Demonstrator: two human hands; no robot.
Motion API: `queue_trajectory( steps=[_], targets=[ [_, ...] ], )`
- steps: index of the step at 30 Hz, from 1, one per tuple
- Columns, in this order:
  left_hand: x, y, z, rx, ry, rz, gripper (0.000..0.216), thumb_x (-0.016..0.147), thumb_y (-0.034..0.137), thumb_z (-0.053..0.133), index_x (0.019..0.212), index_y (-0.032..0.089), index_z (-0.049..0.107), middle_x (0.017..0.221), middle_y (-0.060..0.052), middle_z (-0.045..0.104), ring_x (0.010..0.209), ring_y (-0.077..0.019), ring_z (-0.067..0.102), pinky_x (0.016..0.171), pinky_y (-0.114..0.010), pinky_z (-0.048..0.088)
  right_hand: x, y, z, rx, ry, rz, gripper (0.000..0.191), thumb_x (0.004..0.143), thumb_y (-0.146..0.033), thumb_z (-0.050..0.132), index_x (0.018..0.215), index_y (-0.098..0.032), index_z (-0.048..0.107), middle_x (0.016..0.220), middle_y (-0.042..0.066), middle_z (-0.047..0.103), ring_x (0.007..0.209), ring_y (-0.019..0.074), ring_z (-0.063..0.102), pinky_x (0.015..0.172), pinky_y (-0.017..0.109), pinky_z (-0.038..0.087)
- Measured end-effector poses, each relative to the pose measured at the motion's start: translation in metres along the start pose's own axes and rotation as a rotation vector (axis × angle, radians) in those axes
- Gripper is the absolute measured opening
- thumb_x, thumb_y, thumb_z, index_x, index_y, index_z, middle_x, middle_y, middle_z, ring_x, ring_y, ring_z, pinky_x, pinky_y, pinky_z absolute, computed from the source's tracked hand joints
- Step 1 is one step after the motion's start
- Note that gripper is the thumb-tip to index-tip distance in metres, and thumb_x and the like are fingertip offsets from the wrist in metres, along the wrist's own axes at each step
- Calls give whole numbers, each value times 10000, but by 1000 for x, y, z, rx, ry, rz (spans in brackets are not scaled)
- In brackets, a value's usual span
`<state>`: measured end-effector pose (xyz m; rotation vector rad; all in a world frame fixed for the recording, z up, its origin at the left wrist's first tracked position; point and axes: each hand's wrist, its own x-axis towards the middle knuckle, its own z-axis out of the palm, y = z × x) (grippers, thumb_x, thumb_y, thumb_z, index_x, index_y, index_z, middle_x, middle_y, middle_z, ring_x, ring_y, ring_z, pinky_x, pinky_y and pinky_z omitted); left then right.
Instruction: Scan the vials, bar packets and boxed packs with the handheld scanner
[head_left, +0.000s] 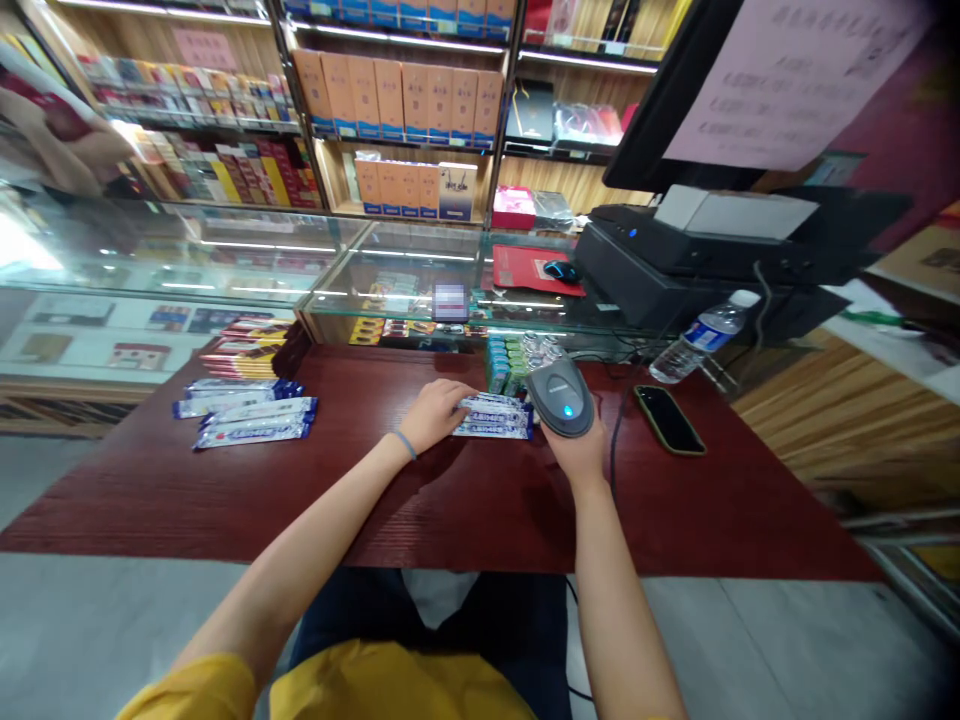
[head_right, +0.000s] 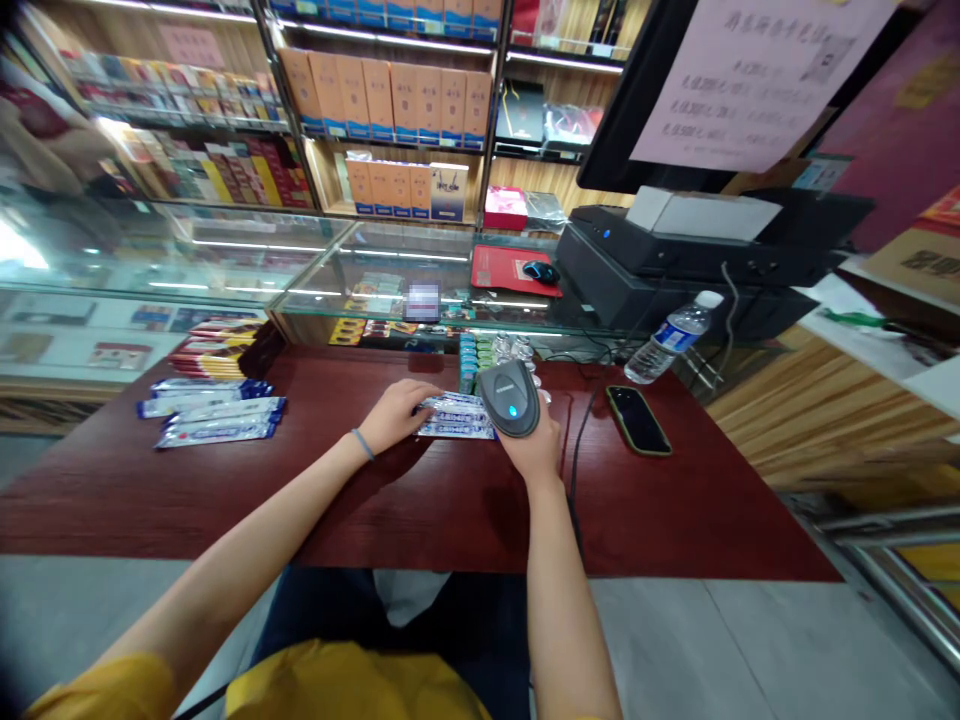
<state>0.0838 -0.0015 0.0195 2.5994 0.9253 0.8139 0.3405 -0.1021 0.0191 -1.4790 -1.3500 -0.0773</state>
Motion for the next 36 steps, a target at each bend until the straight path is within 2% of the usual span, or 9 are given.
queue_trajectory(
  steps=[4, 6, 12, 16, 19, 23, 27, 36],
  targets=[
    [-18, -26, -38, 29, 75, -10, 321, 919, 179, 632, 1233, 198, 694, 1226, -107, 728, 1166, -263, 648, 1058, -446, 500, -5, -2, 10, 27, -12, -68, 566, 738, -431, 768, 1226, -177, 634, 1017, 132, 787, 914, 311, 774, 809, 425, 640],
    [-37, -42, -58, 80, 91, -49, 331, 911, 177, 637, 1236, 197, 694, 1212, -114, 728, 1159, -266, 649, 1054, -455, 509, -9, -9, 15, 54, -72, -144, 554, 746, -409, 767, 1238, -191, 636, 1039, 120, 790, 927, 302, 774, 816, 413, 643],
    [-116, -87, -113, 209, 122, -228, 319, 945, 229, 580, 1245, 201, 681, 1236, -117, 711, 1166, -265, 641, 1065, -465, 507, -19, -37, 25, 126, -297, -386, 397, 789, -281, 718, 1173, -207, 651, 864, 57, 784, 714, 259, 767, 636, 337, 625],
    [-168, -109, -145, 269, 143, -363, 342, 964, 294, 540, 1262, 191, 672, 1269, -133, 695, 1203, -288, 628, 1093, -489, 487, -25, -51, 30, 171, -406, -419, 496, 786, -265, 705, 1273, -217, 623, 921, 66, 792, 728, 268, 776, 620, 338, 620],
    [-196, -122, -164, 304, 146, -460, 370, 965, 324, 524, 1281, 191, 664, 1304, -134, 681, 1238, -296, 610, 1123, -490, 461, -28, -54, 34, 177, -445, -415, 522, 767, -257, 690, 1285, -243, 623, 980, 83, 794, 781, 289, 786, 635, 358, 629],
    [-215, -137, -178, 368, 88, -552, 394, 947, 344, 534, 1291, 201, 662, 1340, -130, 664, 1257, -298, 597, 1137, -481, 443, -30, -49, 38, 182, -459, -415, 549, 753, -244, 685, 1298, -255, 623, 1011, 82, 797, 806, 306, 789, 650, 387, 642],
    [-217, -146, -179, 415, 37, -595, 374, 946, 374, 531, 1236, 203, 695, 1294, -142, 683, 1200, -309, 627, 1109, -487, 452, -31, -46, 39, 188, -444, -413, 556, 762, -256, 713, 1310, -248, 615, 997, 74, 800, 777, 305, 787, 635, 388, 639],
    [-210, -140, -180, 430, 18, -565, 333, 956, 376, 490, 1109, 205, 731, 1144, -135, 725, 1090, -299, 651, 1021, -439, 491, -31, -36, 39, 182, -476, -372, 507, 775, -314, 747, 1265, -236, 641, 954, 66, 800, 745, 304, 778, 630, 386, 627]
  ],
)
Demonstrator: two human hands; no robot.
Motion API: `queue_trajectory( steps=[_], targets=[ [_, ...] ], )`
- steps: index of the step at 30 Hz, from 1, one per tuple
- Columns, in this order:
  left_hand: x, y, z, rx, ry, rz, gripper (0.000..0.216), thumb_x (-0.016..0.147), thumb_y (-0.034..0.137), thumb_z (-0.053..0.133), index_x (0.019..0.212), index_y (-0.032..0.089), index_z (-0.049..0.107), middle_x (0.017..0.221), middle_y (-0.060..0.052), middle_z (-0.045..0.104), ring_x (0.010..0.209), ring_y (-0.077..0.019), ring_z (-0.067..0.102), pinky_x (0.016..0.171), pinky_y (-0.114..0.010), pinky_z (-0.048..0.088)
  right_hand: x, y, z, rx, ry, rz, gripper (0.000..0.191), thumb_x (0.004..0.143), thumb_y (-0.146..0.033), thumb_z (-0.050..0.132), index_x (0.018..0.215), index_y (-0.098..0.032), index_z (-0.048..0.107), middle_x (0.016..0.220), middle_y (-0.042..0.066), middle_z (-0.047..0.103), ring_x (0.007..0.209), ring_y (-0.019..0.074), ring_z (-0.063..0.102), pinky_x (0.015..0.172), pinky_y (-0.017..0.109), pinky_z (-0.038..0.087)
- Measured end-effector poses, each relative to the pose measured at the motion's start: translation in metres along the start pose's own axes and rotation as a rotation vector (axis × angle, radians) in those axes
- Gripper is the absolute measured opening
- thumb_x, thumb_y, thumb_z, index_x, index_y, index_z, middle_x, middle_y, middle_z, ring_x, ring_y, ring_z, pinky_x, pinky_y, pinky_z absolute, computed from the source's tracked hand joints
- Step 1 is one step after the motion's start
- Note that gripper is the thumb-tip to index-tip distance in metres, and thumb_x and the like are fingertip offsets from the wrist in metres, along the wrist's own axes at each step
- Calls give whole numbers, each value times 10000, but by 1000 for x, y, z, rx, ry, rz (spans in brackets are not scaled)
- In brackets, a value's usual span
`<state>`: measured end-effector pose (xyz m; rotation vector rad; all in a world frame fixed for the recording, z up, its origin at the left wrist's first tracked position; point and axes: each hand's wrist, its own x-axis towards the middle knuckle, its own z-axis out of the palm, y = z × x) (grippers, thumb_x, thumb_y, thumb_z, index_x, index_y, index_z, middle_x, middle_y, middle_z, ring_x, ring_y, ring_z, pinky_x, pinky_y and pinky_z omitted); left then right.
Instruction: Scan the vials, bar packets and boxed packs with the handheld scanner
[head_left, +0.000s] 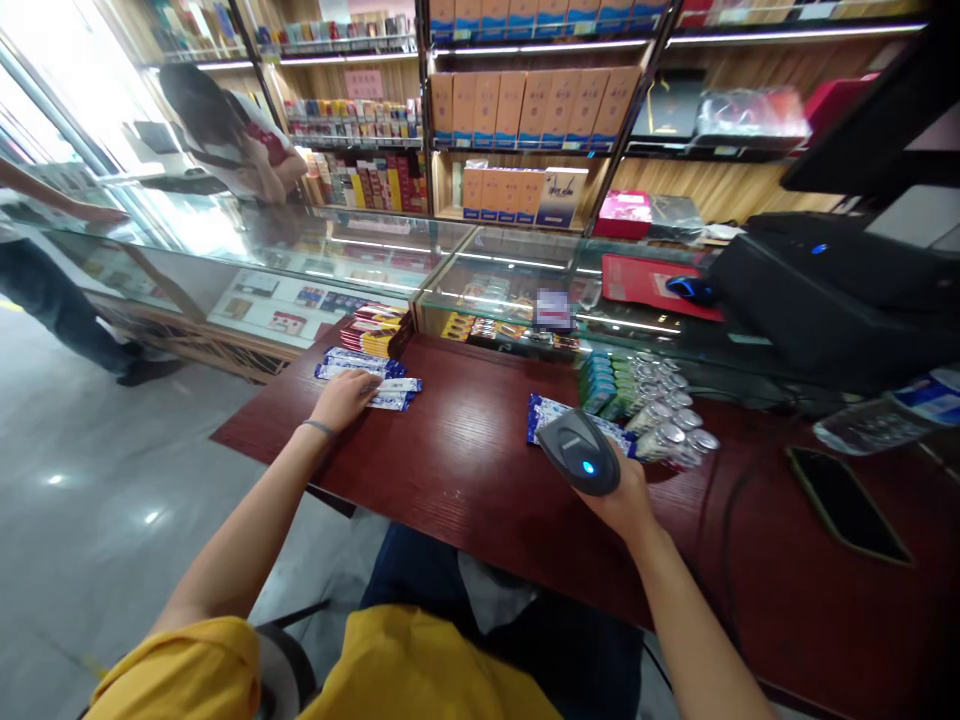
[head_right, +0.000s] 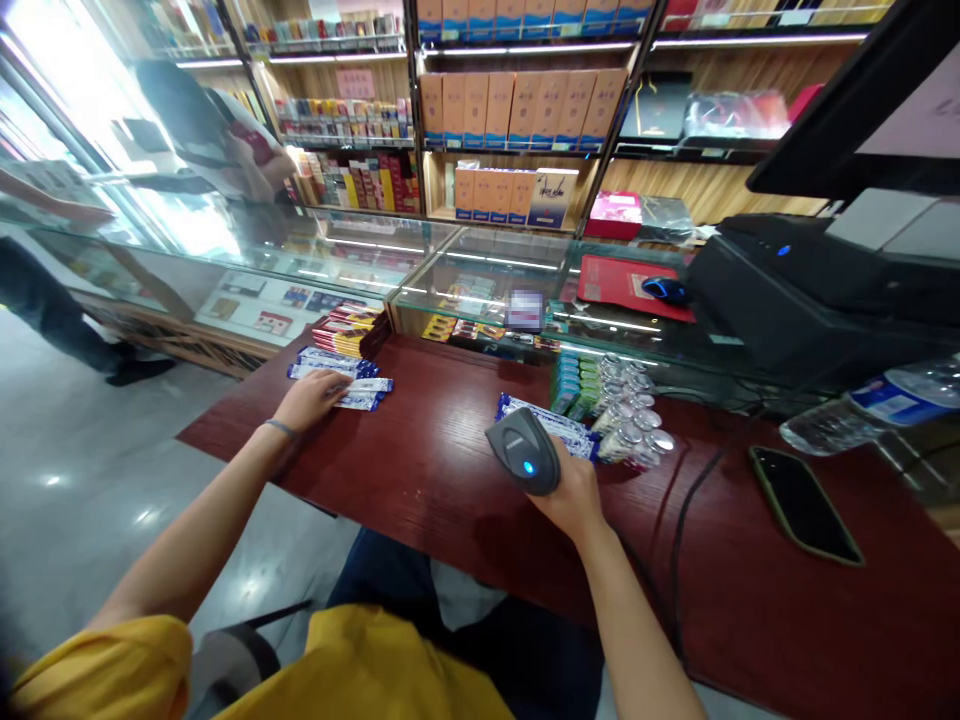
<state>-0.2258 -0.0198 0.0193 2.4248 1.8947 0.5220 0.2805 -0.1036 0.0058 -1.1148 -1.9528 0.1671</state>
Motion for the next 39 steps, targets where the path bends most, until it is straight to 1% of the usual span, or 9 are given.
queue_trajectory(
  steps=[6, 10, 16, 22, 25, 27, 32, 35, 39],
  targets=[
    [2, 6, 0, 46, 1, -37, 354, 987, 403, 431, 1034, 216, 728, 1097, -133, 742, 1063, -310, 661, 974, -438, 502, 2, -3, -6, -12, 102, 44, 422, 763, -312, 722, 1176, -240, 667, 860, 53, 788, 737, 308, 773, 628, 388, 630],
    [15, 31, 0, -35, 106, -112, 383, 1008, 430, 398, 1136, 217, 689, 1155, -125, 734, 1065, -303, 667, 950, -412, 496, 4, -4, -10, -26, 167, 72, 418, 756, -307, 724, 1163, -237, 661, 866, 52, 786, 740, 293, 769, 638, 384, 631],
    [57, 114, 17, -474, 202, -96, 394, 1030, 447, 347, 1177, 210, 625, 1053, -60, 722, 991, -219, 654, 920, -325, 488, 3, 5, -14, 4, 213, 174, 480, 734, -324, 759, 1194, -238, 649, 968, 68, 790, 838, 304, 776, 736, 407, 638],
    [95, 211, 61, -816, 27, -103, 347, 1017, 471, 419, 1172, 210, 589, 1141, -68, 695, 1074, -218, 643, 959, -340, 487, -2, 22, -24, -46, 172, 279, 537, 730, -379, 768, 1227, -228, 633, 920, 74, 792, 870, 323, 780, 748, 408, 637],
    [98, 241, 76, -948, -128, -144, 420, 924, 470, 630, 1218, 188, 528, 1084, -71, 691, 998, -209, 658, 913, -347, 514, -2, 24, -31, -88, 185, 317, 526, 725, -384, 763, 1206, -210, 637, 934, 101, 790, 920, 347, 776, 779, 437, 632],
    [94, 248, 80, -1029, -222, -132, 484, 849, 448, 732, 1201, 182, 534, 1038, -59, 692, 933, -192, 662, 854, -332, 532, -1, 22, -35, -97, 181, 348, 485, 727, -380, 755, 1170, -216, 641, 962, 107, 792, 961, 350, 772, 806, 441, 626],
    [81, 238, 73, -1297, -422, -100, 515, 829, 599, 718, 1102, 165, 664, 1058, -103, 727, 896, -200, 698, 699, -287, 549, 5, 12, -43, -76, 86, 404, 485, 733, -379, 753, 1182, -244, 628, 948, 71, 799, 903, 314, 777, 753, 384, 613],
    [79, 232, 68, -1367, -380, -162, 592, 750, 640, 777, 1107, 171, 719, 1060, -95, 746, 894, -208, 710, 686, -282, 566, 8, 5, -45, -64, 0, 407, 479, 753, -376, 740, 1200, -250, 622, 927, 56, 796, 845, 299, 779, 694, 343, 589],
    [81, 230, 66, -1326, -291, -186, 618, 715, 649, 788, 1100, 167, 769, 1023, -91, 761, 845, -207, 694, 634, -273, 554, 10, 0, -44, -84, -49, 392, 485, 755, -367, 737, 1212, -248, 626, 899, 50, 791, 805, 302, 782, 637, 314, 552]
  ],
)
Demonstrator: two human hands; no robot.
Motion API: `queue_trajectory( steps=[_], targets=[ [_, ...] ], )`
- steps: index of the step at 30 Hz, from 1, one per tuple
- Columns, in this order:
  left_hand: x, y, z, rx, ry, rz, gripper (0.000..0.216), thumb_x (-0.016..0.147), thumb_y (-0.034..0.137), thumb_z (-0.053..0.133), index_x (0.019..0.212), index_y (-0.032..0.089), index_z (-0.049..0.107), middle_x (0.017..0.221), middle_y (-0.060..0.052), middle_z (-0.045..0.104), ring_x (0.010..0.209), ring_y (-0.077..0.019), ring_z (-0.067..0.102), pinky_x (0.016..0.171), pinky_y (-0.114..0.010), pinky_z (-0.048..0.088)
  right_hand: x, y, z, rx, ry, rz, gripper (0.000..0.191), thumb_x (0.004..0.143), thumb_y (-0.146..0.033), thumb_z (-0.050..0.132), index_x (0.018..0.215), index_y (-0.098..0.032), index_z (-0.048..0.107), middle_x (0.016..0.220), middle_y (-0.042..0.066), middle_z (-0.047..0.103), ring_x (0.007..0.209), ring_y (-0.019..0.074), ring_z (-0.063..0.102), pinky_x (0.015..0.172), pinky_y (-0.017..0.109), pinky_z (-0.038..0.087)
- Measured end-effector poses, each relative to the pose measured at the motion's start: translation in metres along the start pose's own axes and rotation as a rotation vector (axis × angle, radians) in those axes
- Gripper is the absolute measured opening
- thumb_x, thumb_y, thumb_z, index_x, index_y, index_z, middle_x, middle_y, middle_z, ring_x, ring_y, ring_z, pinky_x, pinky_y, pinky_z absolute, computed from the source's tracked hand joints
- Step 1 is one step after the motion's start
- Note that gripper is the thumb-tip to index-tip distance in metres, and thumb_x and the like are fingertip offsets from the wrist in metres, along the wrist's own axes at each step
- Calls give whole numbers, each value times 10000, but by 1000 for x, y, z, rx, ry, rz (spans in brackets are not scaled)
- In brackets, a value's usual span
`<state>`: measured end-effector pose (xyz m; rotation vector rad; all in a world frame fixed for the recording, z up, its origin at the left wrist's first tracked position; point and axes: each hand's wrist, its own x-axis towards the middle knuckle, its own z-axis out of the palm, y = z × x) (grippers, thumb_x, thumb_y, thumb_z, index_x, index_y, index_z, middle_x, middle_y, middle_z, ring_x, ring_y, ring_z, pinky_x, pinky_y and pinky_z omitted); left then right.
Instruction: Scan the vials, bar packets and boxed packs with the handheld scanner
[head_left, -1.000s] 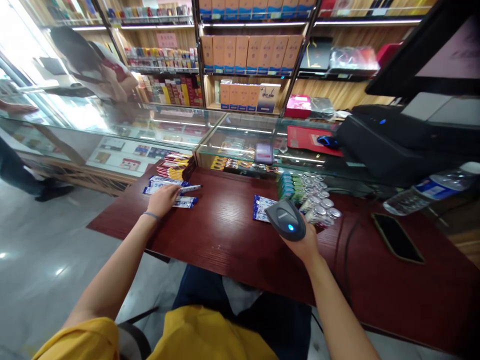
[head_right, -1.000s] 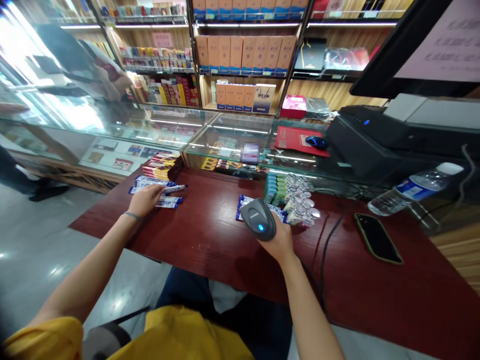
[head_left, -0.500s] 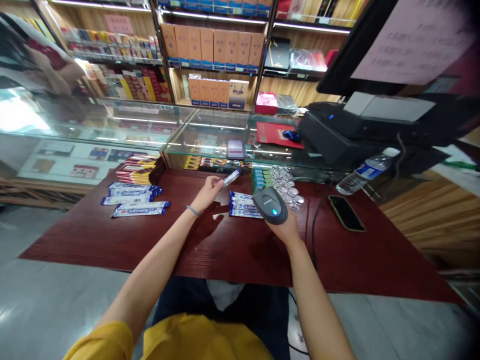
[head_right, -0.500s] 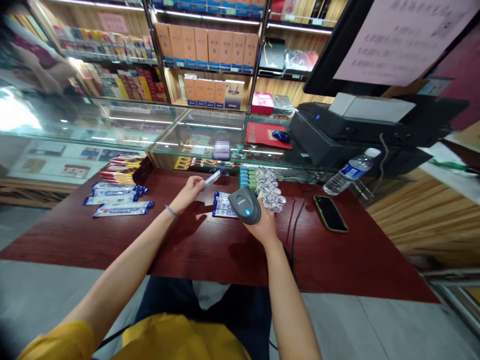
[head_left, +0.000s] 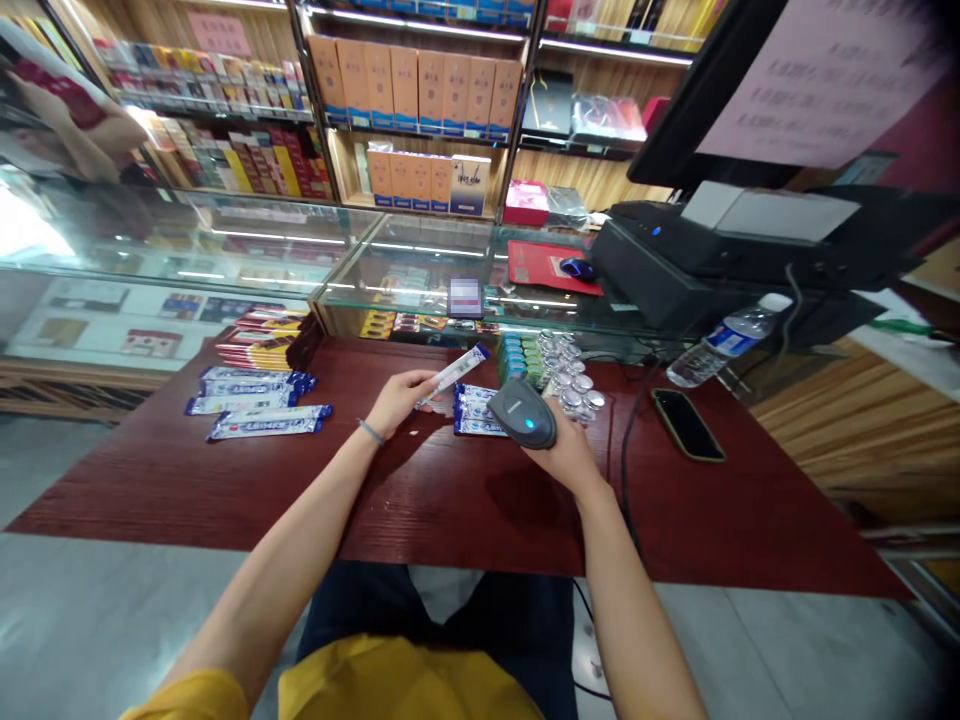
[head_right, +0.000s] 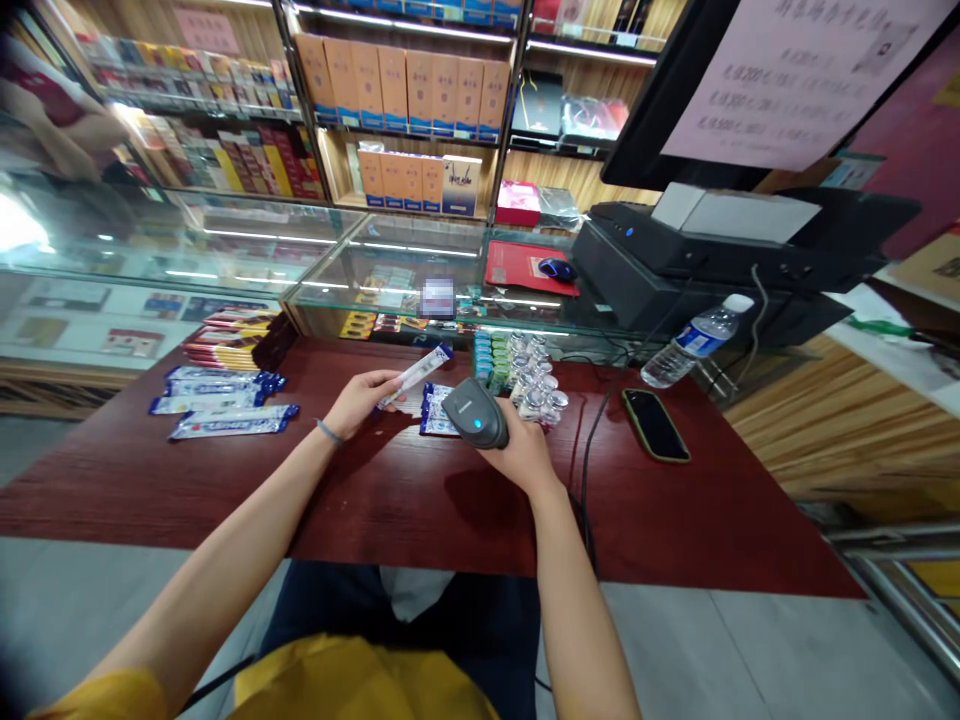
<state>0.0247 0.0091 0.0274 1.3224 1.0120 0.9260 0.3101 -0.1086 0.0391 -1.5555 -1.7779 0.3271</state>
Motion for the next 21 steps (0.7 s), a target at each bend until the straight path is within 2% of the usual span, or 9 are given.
queue_trajectory(
  steps=[4, 9, 12, 16, 18, 21],
  targets=[
    [1, -2, -1, 55, 12, 16, 572, 750, 599, 767, 1115, 159, 778, 950, -84, 765, 846, -223, 701, 640, -290, 565, -1, 3, 2, 4, -24, -40, 501, 758, -368, 731, 1228, -225, 636, 883, 63, 795, 814, 313, 787, 661, 331, 566],
    [1, -5, -1, 57, -7, 19, 549, 777, 564, 756, 1147, 158, 759, 1061, -99, 763, 871, -233, 719, 659, -306, 582, -2, 7, -1, 46, -10, -45, 480, 764, -353, 741, 1217, -216, 661, 950, 76, 806, 887, 306, 785, 748, 356, 598],
    [0, -4, 2, 14, -7, 38, 602, 776, 594, 761, 1192, 161, 716, 1113, -106, 748, 826, -210, 718, 624, -281, 560, -2, 11, -6, 74, 16, -16, 504, 755, -351, 754, 1231, -213, 665, 1008, 80, 808, 951, 305, 778, 812, 371, 608],
    [-1, -2, 7, 50, -13, 119, 616, 842, 626, 692, 1241, 158, 656, 1045, -95, 747, 716, -160, 664, 557, -250, 486, -2, 20, -16, 110, 95, 15, 569, 741, -326, 763, 1285, -194, 664, 1075, 93, 809, 1036, 299, 766, 867, 365, 612],
    [-2, -2, 10, 118, -28, 183, 558, 904, 595, 630, 1253, 160, 652, 1043, -89, 750, 751, -166, 661, 633, -278, 517, -3, 25, -22, 104, 139, 35, 568, 738, -323, 765, 1283, -191, 677, 1078, 98, 811, 1021, 298, 772, 859, 364, 617],
    [-3, -4, 16, 288, -44, 335, 425, 974, 489, 560, 1244, 183, 676, 1167, -90, 741, 1000, -216, 685, 910, -362, 541, -5, 33, -30, 89, 195, 78, 567, 728, -333, 777, 1270, -191, 692, 1057, 97, 816, 992, 306, 782, 855, 379, 621]
  ],
)
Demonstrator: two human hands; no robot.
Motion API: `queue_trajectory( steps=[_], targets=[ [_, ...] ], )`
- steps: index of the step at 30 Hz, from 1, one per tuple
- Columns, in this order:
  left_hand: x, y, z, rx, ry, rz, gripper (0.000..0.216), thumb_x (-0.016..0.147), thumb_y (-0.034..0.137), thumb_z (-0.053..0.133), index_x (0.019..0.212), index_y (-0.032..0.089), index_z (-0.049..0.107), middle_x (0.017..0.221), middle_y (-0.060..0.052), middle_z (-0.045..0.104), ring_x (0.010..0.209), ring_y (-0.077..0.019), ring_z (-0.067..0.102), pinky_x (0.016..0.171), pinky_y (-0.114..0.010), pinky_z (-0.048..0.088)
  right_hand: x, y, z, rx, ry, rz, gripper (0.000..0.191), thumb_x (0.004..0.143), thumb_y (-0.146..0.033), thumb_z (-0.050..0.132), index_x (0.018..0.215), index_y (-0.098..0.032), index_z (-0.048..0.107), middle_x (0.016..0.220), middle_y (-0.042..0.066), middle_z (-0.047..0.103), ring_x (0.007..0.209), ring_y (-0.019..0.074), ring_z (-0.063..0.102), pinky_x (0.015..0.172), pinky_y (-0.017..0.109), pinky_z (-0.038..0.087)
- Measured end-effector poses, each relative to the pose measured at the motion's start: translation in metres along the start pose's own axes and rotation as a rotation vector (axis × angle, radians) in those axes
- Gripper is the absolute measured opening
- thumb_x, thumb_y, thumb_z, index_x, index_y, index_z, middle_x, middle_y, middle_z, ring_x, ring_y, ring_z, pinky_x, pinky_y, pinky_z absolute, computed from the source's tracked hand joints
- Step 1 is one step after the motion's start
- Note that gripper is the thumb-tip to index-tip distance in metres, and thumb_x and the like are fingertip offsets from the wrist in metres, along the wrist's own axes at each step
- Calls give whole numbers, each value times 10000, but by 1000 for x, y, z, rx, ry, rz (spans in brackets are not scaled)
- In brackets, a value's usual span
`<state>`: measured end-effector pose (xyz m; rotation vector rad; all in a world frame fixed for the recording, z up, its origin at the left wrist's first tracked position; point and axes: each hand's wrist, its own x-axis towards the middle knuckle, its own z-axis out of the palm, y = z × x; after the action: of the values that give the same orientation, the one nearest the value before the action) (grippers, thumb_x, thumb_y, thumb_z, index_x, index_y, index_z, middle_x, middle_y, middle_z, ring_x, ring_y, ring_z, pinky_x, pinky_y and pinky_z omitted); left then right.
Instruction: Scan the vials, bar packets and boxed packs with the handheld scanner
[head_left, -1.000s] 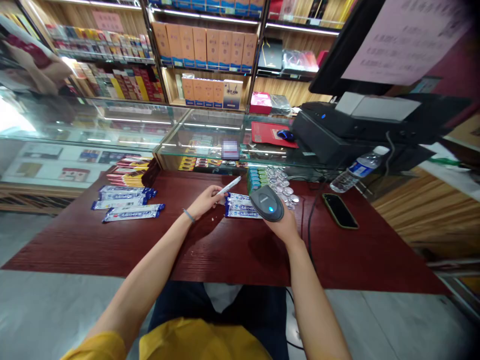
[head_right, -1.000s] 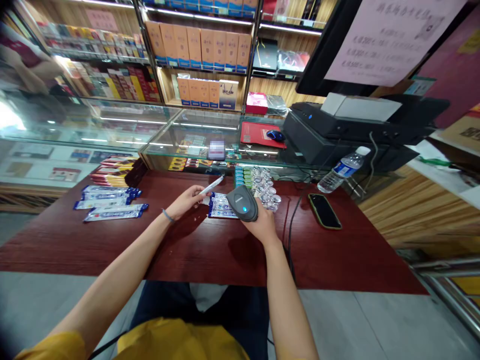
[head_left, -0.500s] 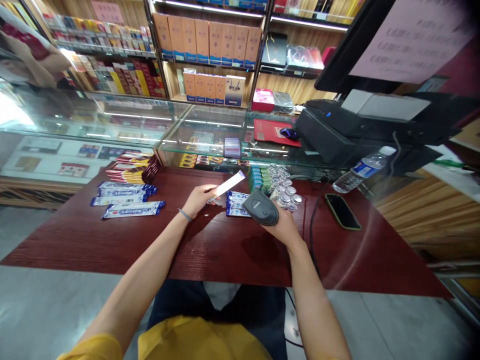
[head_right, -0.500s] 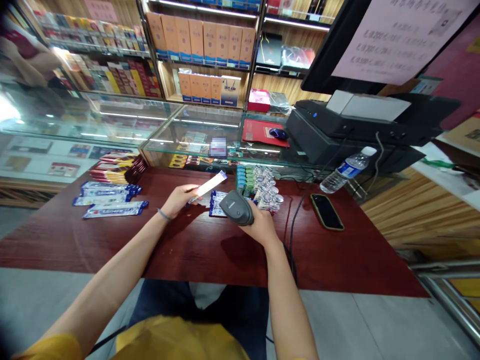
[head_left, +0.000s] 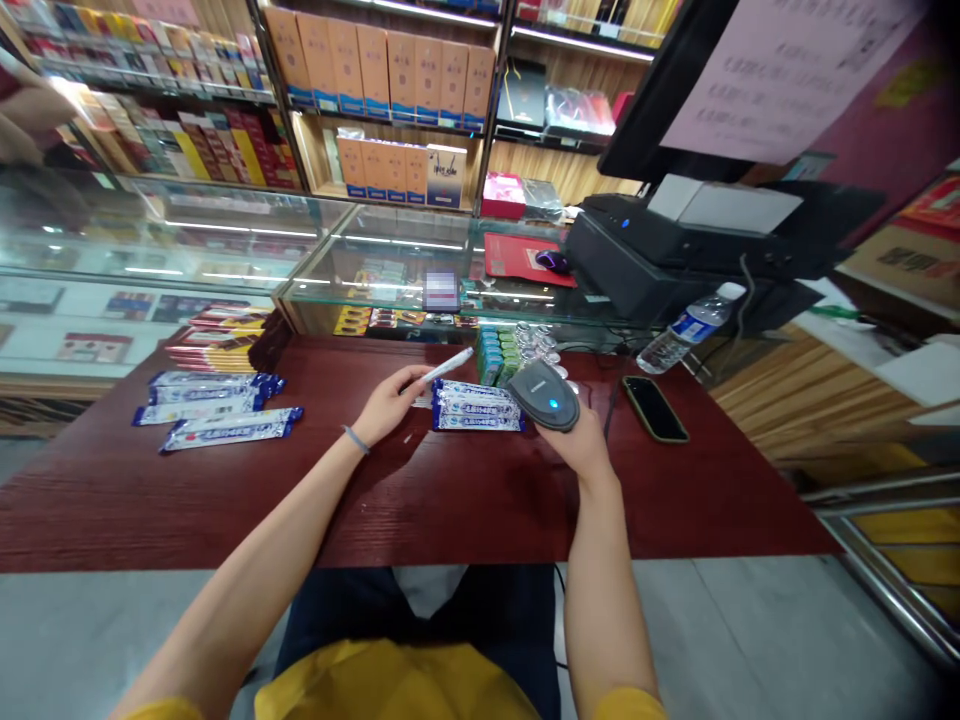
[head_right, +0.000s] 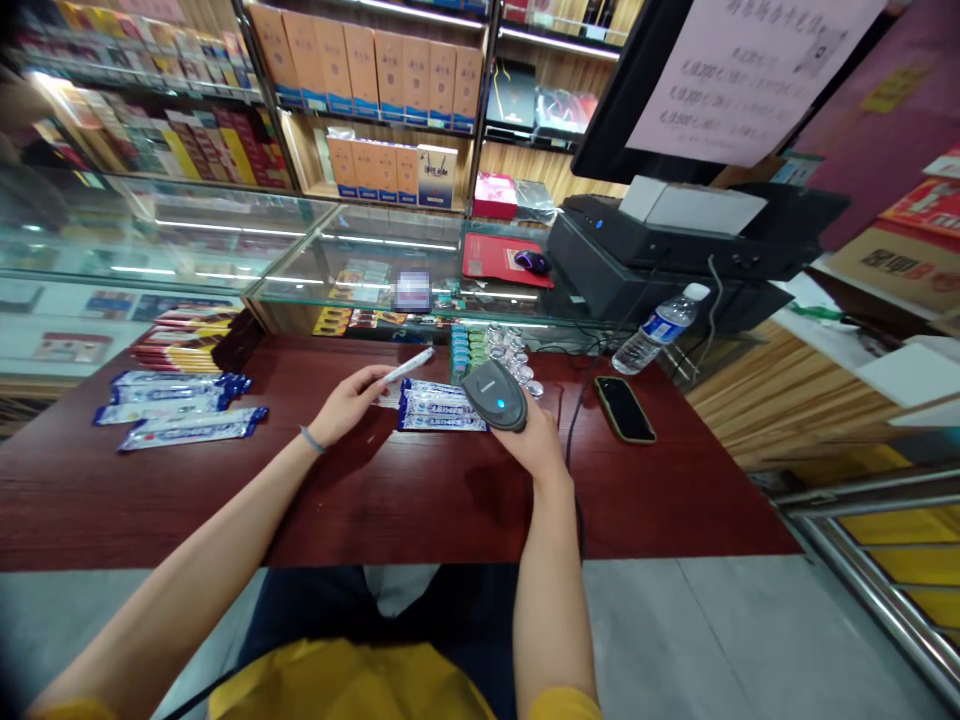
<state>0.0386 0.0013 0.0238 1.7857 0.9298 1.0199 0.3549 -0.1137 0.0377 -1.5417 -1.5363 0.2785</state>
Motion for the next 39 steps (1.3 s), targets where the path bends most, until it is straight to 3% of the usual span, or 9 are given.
queue_trajectory(
  steps=[3, 7, 13, 18, 24, 32, 35, 39],
  targets=[
    [-2, -1, 9, 226, -53, 179, 341, 982, 387, 571, 1247, 211, 689, 1272, -88, 716, 1184, -248, 643, 1069, -414, 473, -1, 6, -7, 14, 63, 24, 580, 741, -356, 783, 1284, -178, 687, 1116, 113, 804, 1026, 314, 772, 912, 411, 607],
    [-5, -3, 28, 468, -161, 322, 345, 972, 295, 603, 1306, 233, 665, 1307, -89, 708, 1214, -270, 629, 1057, -442, 461, -1, 11, -11, 53, 116, 21, 570, 755, -375, 787, 1275, -163, 689, 1144, 125, 794, 1045, 315, 760, 951, 441, 593],
    [-8, 1, 54, 647, -238, 343, 336, 958, 221, 615, 1289, 253, 663, 1293, -78, 716, 1193, -273, 627, 989, -428, 433, 0, 9, -11, 47, 126, 27, 552, 757, -358, 786, 1269, -173, 694, 1115, 117, 800, 1045, 317, 756, 963, 447, 586],
    [-12, 1, 60, 713, -254, 357, 348, 942, 215, 635, 1283, 274, 671, 1297, -72, 716, 1217, -279, 599, 1000, -447, 376, -1, 8, -11, 29, 120, 19, 549, 752, -344, 786, 1266, -173, 698, 1108, 119, 802, 1064, 327, 754, 959, 444, 589],
    [-13, -1, 61, 744, -221, 354, 378, 930, 185, 612, 1287, 292, 676, 1330, -52, 702, 1253, -278, 560, 1003, -463, 342, -2, 12, -7, 18, 117, 9, 641, 742, -362, 794, 1341, -179, 658, 1134, 117, 798, 1077, 330, 755, 946, 444, 597],
    [-13, -3, 59, 714, -182, 338, 334, 956, 247, 610, 1276, 288, 696, 1362, -75, 676, 1257, -279, 558, 1013, -460, 377, -2, 11, -3, -13, 141, -26, 590, 738, -348, 787, 1294, -180, 678, 1127, 129, 798, 1041, 323, 770, 910, 423, 616],
    [-12, -4, 48, 689, -118, 339, 311, 963, 290, 626, 1264, 278, 701, 1347, -85, 679, 1248, -280, 570, 1020, -465, 398, -3, 7, 3, 0, 157, -27, 579, 727, -343, 794, 1270, -172, 691, 1036, 122, 815, 956, 305, 786, 860, 393, 631],
    [-8, -5, 16, 633, -35, 375, 289, 979, 306, 608, 1245, 252, 709, 1265, -95, 702, 1195, -261, 603, 1029, -450, 446, -4, 1, 15, 40, 97, -55, 530, 709, -332, 792, 1207, -169, 714, 1029, 120, 819, 923, 303, 787, 837, 400, 634]
  ],
)
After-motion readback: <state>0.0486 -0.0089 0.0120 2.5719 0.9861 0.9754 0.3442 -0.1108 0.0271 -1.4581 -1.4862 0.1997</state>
